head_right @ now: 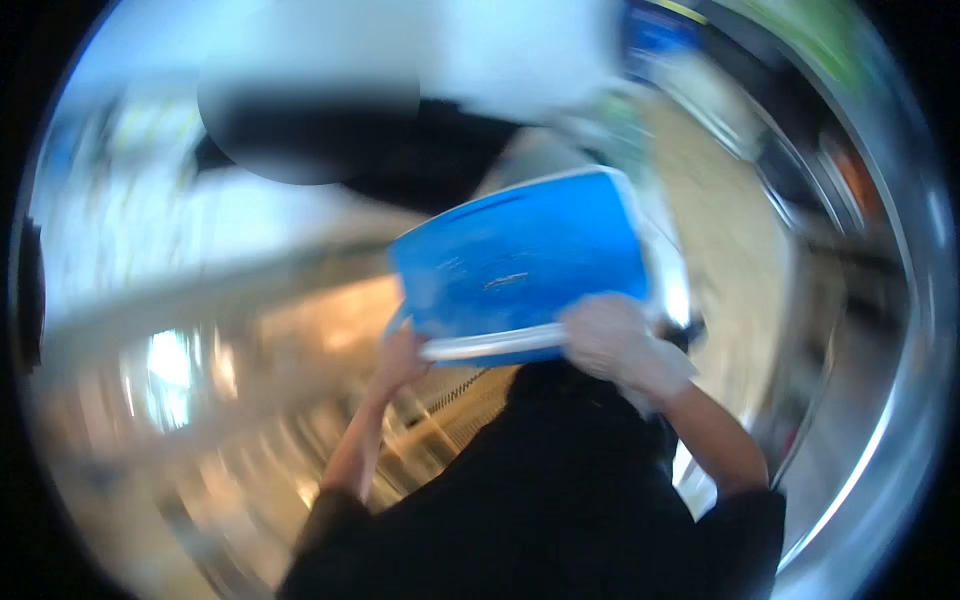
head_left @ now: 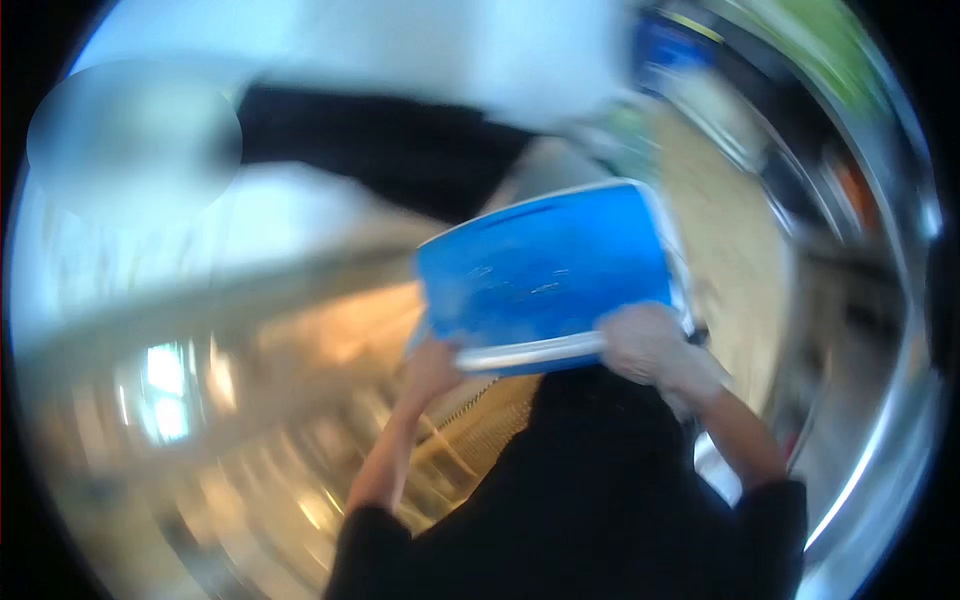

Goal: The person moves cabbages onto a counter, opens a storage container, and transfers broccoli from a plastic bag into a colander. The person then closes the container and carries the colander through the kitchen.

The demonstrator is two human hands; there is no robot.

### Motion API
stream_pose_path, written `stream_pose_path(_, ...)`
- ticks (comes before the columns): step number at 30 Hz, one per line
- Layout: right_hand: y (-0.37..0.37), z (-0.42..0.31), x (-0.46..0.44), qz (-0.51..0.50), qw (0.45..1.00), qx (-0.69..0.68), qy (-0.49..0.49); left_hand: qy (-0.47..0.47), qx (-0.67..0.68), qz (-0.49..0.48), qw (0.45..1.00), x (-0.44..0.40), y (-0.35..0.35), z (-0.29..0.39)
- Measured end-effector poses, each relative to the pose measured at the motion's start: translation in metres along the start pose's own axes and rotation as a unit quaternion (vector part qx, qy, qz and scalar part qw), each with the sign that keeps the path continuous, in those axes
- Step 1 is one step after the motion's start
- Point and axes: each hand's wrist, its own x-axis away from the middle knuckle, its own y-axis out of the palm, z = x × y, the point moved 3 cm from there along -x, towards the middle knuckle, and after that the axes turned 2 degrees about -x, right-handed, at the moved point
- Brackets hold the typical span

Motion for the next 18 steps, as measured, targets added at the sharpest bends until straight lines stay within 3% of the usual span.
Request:
stream_pose_path(1, -0.005, 0.016, 0.025, -0.055, 0.995, -0.046, 0.075, 0.033, -0.046, -0.009, 0.998, -0.009, -0.004, 0.019)
stream_pose_path(3, 0.002, 0.059, 0.089, 0.026, 0.987, -0.105, 0.118, 0.037, -0.091, -0.062, 0.993, -0.017, -0.034, 0.109)
stream_pose_path(6, 0.029, 0.115, 0.183, 0.06, 0.968, -0.147, 0.196, 0.172, -0.148, -0.089, 0.97, -0.034, -0.016, 0.191)
stream_pose_path(10, 0.144, 0.174, 0.312, 0.068, 0.923, -0.214, 0.312, 0.281, -0.236, -0.146, 0.919, -0.012, 0.028, 0.361)
stream_pose_path(12, 0.208, 0.187, 0.365, 0.167, 0.886, -0.178, 0.396, 0.338, -0.29, -0.189, 0.875, -0.006, 0.062, 0.432)
stream_pose_path(15, 0.257, 0.21, 0.414, 0.185, 0.824, -0.257, 0.47, 0.413, -0.323, -0.201, 0.827, -0.039, 0.119, 0.5)
stream_pose_path(16, 0.228, 0.171, 0.397, 0.159, 0.805, -0.241, 0.518, 0.454, -0.298, -0.205, 0.814, -0.055, 0.1, 0.475)
stream_pose_path(18, 0.275, 0.196, 0.415, 0.196, 0.772, -0.229, 0.559, 0.521, -0.288, -0.202, 0.778, -0.089, 0.157, 0.518)
